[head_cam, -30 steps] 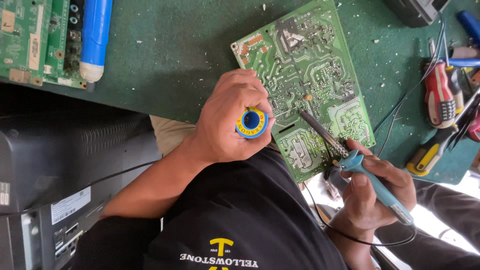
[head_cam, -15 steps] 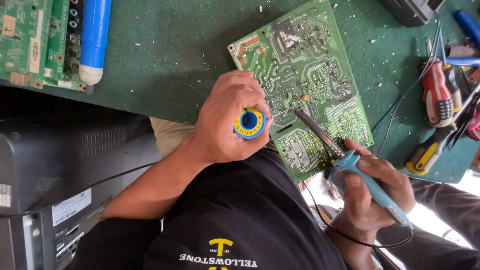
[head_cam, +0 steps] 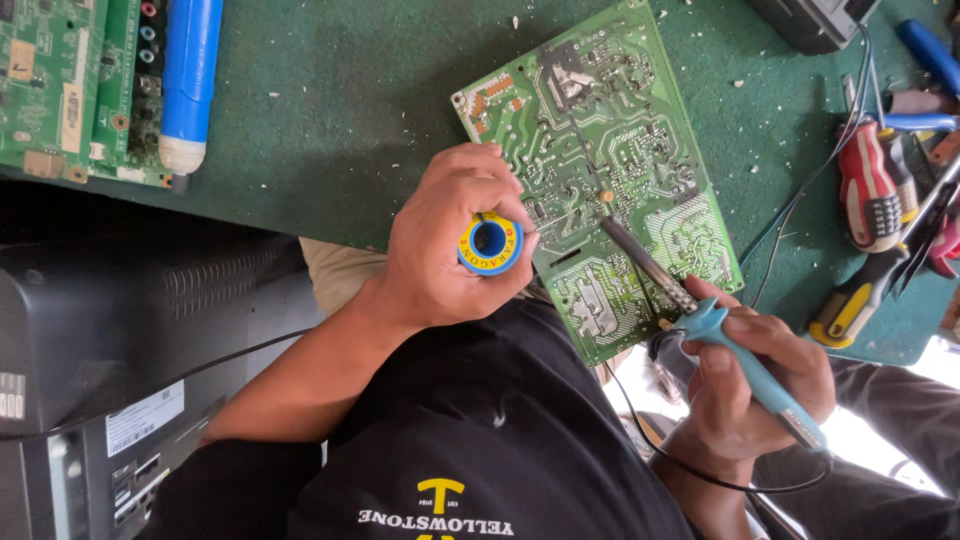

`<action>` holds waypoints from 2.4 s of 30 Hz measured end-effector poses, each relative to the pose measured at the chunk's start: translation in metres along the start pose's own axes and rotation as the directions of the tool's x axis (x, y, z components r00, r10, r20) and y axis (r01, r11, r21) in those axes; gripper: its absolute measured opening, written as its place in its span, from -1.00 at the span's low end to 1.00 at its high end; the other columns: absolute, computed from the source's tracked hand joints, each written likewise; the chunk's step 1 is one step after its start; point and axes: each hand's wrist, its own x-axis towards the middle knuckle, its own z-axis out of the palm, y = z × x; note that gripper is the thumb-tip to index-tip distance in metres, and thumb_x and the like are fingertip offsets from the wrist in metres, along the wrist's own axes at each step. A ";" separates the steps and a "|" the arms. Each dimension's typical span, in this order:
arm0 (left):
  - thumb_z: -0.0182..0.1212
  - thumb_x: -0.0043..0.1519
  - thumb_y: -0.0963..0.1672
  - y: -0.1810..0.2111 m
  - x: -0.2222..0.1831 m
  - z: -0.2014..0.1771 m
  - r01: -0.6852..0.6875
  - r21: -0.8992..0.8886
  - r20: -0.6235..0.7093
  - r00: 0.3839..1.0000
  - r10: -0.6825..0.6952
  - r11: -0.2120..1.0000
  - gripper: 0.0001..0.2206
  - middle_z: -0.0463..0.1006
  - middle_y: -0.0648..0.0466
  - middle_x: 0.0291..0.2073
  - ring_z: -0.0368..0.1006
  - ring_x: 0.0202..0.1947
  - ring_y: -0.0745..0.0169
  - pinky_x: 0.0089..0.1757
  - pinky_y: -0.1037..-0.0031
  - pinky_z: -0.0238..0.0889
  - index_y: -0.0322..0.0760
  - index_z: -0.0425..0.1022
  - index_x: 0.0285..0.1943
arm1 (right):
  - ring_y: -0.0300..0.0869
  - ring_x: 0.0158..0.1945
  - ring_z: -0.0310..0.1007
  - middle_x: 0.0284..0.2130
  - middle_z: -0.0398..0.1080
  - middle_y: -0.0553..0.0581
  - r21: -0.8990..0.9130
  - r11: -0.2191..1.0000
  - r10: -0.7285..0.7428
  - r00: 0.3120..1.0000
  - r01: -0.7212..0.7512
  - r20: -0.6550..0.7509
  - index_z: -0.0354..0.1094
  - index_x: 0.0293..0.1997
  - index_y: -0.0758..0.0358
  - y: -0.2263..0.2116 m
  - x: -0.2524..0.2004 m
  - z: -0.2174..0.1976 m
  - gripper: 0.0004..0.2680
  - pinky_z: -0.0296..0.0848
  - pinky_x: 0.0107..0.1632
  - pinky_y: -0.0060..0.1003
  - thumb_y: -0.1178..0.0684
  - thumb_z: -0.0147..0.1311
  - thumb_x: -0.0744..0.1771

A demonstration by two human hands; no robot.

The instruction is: The person repairs a circuit board by holding components in place and applying a soldering iron to the board's underside while using a desoldering pump to remove solder.

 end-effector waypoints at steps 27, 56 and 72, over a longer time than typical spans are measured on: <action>0.32 0.31 -0.21 -0.004 0.001 0.001 -0.049 0.037 0.020 0.999 0.048 0.998 -0.83 0.50 -0.01 -0.19 0.46 -0.07 -0.12 0.17 -0.03 0.38 -0.34 0.39 -0.06 | 0.06 -0.17 0.62 -0.38 0.42 0.32 0.016 0.993 0.113 0.994 -0.113 -0.002 0.34 -0.04 0.36 0.005 0.002 -0.007 -0.84 0.74 0.30 0.05 0.11 0.21 0.39; 0.30 0.39 -0.19 0.012 0.004 -0.003 0.114 -0.013 -0.319 0.941 -0.112 0.993 -0.80 0.50 -0.03 -0.13 0.52 0.06 -0.02 0.25 0.18 0.42 -0.27 0.34 0.06 | 0.11 -0.33 0.36 -0.29 0.34 0.46 -0.265 0.957 -0.236 0.847 0.118 -0.477 0.25 -0.06 0.47 0.039 -0.014 -0.040 -0.90 0.41 -0.21 -0.05 0.39 0.03 0.38; 0.43 0.28 -0.18 -0.024 0.029 -0.062 0.196 0.590 -0.217 0.973 -0.080 0.783 -0.59 0.51 -0.17 0.21 0.41 0.27 -0.20 0.27 0.13 0.22 -0.36 0.43 0.29 | 0.19 -0.39 0.55 -0.46 0.32 0.41 -0.274 0.961 -0.213 0.676 0.017 -0.705 0.33 -0.05 0.52 0.050 -0.020 -0.092 -0.89 0.36 -0.29 -0.07 0.22 -0.06 0.43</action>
